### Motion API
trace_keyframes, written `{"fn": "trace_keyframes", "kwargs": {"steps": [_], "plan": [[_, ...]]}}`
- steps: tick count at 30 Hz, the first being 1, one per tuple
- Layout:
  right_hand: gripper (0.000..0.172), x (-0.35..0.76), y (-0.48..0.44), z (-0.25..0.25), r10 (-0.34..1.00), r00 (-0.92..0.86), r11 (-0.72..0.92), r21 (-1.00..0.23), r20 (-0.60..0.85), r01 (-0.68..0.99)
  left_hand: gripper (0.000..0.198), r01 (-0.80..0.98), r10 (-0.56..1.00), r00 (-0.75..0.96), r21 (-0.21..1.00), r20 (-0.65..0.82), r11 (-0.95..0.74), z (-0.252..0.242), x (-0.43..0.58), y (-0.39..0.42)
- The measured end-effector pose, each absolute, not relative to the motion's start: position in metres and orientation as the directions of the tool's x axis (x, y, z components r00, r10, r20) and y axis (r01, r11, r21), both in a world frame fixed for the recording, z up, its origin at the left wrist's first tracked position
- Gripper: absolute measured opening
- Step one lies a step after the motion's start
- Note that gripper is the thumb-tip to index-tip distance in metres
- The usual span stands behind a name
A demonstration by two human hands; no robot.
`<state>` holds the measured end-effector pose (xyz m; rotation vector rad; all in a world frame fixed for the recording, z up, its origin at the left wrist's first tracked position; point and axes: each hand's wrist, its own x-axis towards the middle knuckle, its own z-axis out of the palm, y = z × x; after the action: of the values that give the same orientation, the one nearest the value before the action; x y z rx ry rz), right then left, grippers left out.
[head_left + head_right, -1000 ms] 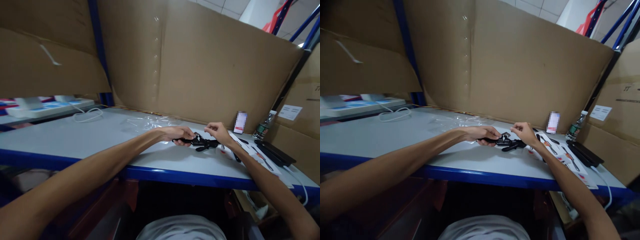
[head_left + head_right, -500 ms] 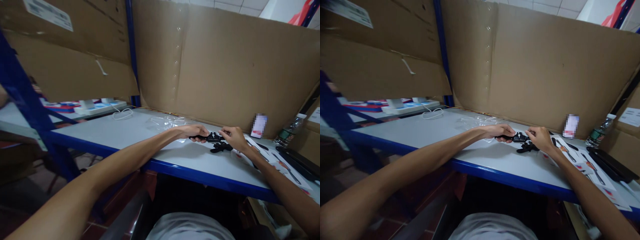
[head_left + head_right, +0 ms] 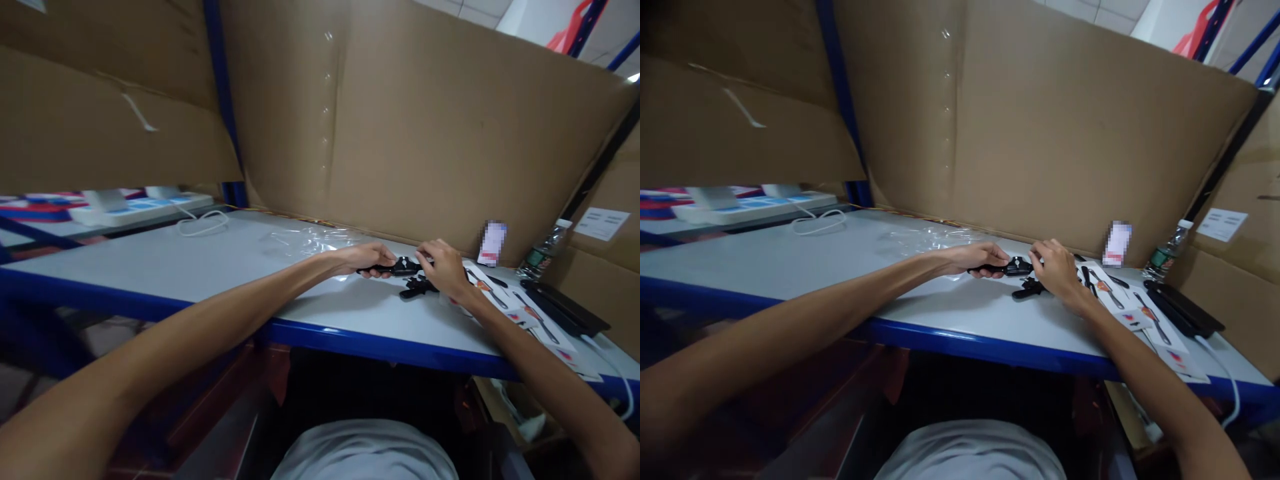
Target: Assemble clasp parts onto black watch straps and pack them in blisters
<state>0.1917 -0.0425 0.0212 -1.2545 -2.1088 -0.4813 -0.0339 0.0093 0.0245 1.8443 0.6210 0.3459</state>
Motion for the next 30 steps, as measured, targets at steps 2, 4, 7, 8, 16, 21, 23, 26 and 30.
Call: {"fn": "trace_keyframes", "kwargs": {"steps": [2, 4, 7, 8, 16, 21, 23, 26, 30], "plan": [[0.020, 0.193, -0.039, 0.019, 0.667, -0.345, 0.464, -0.007, 0.660, 0.886, 0.033, 0.256, 0.585, 0.809, 0.934, -0.066, -0.248, 0.023, -0.035, 0.012], [0.021, 0.195, -0.037, 0.018, 0.681, -0.343, 0.457, -0.009, 0.647, 0.889, 0.033, 0.249, 0.594, 0.802, 0.938, -0.061, -0.241, 0.021, -0.035, 0.015], [0.023, 0.197, -0.034, 0.017, 0.701, -0.346, 0.455, -0.017, 0.623, 0.890, 0.032, 0.233, 0.608, 0.793, 0.944, -0.046, -0.232, 0.021, -0.035, 0.018], [0.025, 0.198, -0.034, 0.016, 0.709, -0.345, 0.453, -0.023, 0.615, 0.891, 0.032, 0.233, 0.614, 0.788, 0.945, -0.046, -0.228, 0.021, -0.035, 0.017], [0.040, 0.199, -0.034, 0.016, 0.739, -0.270, 0.389, -0.064, 0.618, 0.919, 0.025, 0.235, 0.642, 0.761, 0.961, -0.088, -0.147, 0.026, -0.033, 0.009], [0.044, 0.200, -0.033, 0.016, 0.729, -0.252, 0.378, -0.067, 0.637, 0.923, 0.025, 0.248, 0.637, 0.767, 0.951, -0.075, -0.186, 0.028, -0.032, 0.006], [0.044, 0.200, -0.033, 0.016, 0.727, -0.253, 0.381, -0.068, 0.638, 0.922, 0.025, 0.238, 0.629, 0.775, 0.950, -0.058, -0.205, 0.028, -0.032, 0.005], [0.045, 0.199, -0.033, 0.015, 0.728, -0.250, 0.380, -0.072, 0.639, 0.922, 0.029, 0.223, 0.608, 0.793, 0.949, -0.043, -0.224, 0.028, -0.032, 0.003], [0.047, 0.199, -0.034, 0.016, 0.710, -0.246, 0.382, -0.068, 0.659, 0.922, 0.031, 0.214, 0.589, 0.808, 0.938, -0.014, -0.271, 0.028, -0.033, 0.002]]}}
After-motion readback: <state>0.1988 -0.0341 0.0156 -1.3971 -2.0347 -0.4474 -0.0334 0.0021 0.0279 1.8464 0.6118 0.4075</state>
